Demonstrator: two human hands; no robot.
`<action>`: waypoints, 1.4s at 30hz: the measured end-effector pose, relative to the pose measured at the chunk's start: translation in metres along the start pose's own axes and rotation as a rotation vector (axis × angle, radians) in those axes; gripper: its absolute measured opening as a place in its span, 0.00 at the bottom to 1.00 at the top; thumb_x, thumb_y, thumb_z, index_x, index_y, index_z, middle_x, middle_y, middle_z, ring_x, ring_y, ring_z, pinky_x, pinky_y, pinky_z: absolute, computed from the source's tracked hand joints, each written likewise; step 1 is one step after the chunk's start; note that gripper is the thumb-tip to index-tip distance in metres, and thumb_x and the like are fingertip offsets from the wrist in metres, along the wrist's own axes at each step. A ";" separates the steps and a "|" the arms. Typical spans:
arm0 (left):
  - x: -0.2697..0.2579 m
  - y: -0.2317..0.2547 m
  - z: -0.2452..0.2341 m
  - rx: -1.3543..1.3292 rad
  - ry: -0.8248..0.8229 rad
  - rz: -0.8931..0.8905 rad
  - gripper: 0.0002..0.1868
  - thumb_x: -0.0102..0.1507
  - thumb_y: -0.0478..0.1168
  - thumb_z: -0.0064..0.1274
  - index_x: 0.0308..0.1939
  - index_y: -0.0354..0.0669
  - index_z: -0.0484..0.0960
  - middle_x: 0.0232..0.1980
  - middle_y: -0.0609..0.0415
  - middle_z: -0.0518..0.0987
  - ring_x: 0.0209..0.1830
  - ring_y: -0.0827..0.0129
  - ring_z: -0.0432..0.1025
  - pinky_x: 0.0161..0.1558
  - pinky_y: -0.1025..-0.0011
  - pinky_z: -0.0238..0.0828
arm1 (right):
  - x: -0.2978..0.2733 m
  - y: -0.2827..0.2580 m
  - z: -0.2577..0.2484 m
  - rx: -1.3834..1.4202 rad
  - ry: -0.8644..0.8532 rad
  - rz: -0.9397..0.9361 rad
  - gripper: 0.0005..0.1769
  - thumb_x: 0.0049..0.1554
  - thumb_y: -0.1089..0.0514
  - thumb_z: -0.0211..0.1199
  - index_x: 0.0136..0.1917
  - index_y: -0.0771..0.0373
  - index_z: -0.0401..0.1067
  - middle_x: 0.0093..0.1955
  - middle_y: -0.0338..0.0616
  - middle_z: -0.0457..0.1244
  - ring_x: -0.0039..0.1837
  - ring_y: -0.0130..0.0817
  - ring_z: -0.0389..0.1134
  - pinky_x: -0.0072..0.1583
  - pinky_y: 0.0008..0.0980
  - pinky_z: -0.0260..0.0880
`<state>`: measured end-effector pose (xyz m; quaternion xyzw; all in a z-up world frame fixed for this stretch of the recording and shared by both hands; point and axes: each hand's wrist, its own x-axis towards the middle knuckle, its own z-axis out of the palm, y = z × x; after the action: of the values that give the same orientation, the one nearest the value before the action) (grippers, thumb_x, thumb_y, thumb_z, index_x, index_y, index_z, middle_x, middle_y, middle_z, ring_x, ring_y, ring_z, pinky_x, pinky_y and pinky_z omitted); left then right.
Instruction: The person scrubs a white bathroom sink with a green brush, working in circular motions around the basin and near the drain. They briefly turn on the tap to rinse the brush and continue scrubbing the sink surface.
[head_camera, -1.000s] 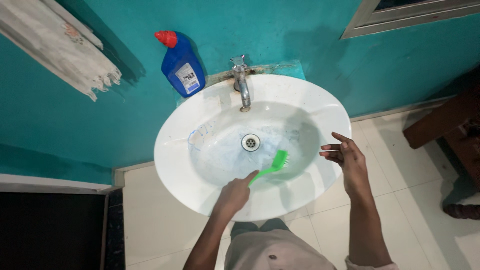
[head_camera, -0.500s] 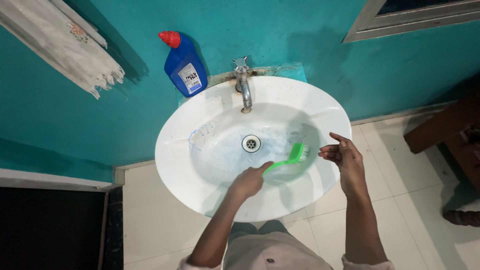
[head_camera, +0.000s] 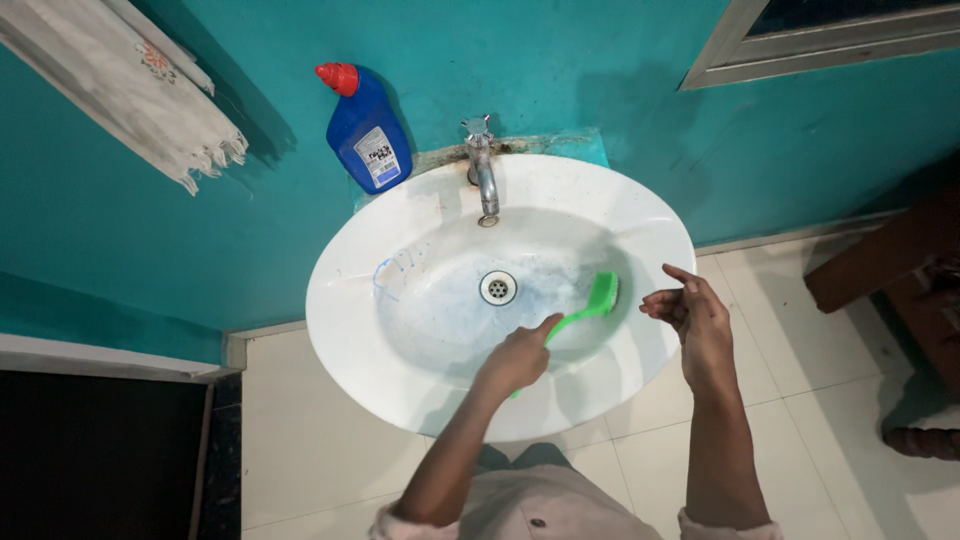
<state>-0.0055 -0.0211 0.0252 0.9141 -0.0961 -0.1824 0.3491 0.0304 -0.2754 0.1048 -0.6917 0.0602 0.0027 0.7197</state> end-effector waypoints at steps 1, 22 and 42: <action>0.012 0.007 0.004 -0.073 0.034 -0.048 0.39 0.62 0.32 0.43 0.77 0.59 0.57 0.46 0.28 0.79 0.48 0.36 0.75 0.50 0.44 0.71 | 0.000 -0.001 0.000 -0.006 0.006 0.007 0.25 0.71 0.54 0.39 0.70 0.73 0.65 0.44 0.52 0.67 0.47 0.38 0.70 0.55 0.38 0.71; 0.010 0.010 0.043 -0.284 0.034 -0.258 0.35 0.64 0.35 0.41 0.76 0.60 0.58 0.47 0.24 0.79 0.50 0.33 0.75 0.54 0.43 0.68 | -0.008 0.003 -0.026 -0.040 0.041 0.022 0.26 0.70 0.55 0.36 0.70 0.74 0.65 0.43 0.51 0.66 0.48 0.39 0.70 0.56 0.39 0.70; 0.032 0.014 0.042 -0.205 0.027 -0.290 0.36 0.65 0.36 0.40 0.78 0.57 0.55 0.54 0.22 0.73 0.56 0.31 0.71 0.59 0.45 0.67 | -0.020 -0.010 -0.058 -0.016 0.105 -0.006 0.26 0.71 0.55 0.36 0.70 0.75 0.65 0.41 0.50 0.65 0.47 0.38 0.68 0.55 0.41 0.70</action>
<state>0.0065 -0.0669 -0.0028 0.8805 0.0605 -0.2272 0.4117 0.0067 -0.3325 0.1140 -0.6969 0.0960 -0.0354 0.7098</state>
